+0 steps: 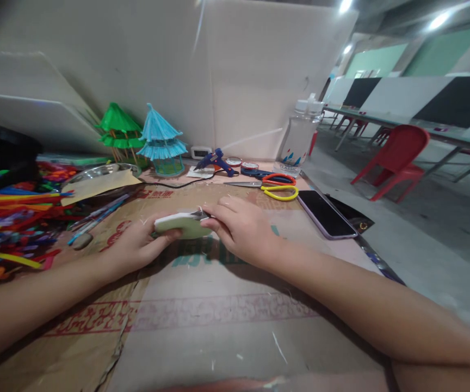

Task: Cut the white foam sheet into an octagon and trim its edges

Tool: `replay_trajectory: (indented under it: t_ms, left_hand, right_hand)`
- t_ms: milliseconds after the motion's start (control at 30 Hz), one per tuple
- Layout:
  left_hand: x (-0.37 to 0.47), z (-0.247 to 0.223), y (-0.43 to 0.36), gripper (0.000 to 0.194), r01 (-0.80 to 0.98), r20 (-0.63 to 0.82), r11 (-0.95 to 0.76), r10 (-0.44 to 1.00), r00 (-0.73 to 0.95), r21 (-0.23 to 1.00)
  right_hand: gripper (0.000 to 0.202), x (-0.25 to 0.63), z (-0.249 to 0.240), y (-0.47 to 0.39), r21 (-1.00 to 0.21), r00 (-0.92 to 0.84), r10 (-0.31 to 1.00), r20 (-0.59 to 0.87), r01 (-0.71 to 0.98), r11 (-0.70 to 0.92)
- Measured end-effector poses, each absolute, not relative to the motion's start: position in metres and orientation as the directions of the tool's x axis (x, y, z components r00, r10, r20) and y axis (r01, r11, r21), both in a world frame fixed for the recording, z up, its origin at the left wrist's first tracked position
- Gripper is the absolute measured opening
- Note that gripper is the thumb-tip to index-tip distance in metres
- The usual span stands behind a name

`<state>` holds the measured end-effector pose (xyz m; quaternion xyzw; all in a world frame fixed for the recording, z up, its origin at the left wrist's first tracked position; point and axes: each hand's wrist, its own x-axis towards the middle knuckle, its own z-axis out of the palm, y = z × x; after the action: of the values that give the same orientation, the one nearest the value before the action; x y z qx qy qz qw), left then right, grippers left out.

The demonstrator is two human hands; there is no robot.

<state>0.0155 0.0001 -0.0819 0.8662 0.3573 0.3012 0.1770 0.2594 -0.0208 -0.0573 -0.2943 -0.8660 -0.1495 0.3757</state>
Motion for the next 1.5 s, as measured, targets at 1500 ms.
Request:
replay_trajectory:
  t_ms: [1500]
  left_hand:
    - [0.017,-0.078,0.008,0.045,0.479,0.324,-0.52,0.84,0.434,0.707]
  right_hand:
    - [0.03,0.262,-0.057,-0.01,-0.528,-0.31,0.753,0.581,0.561,0.638]
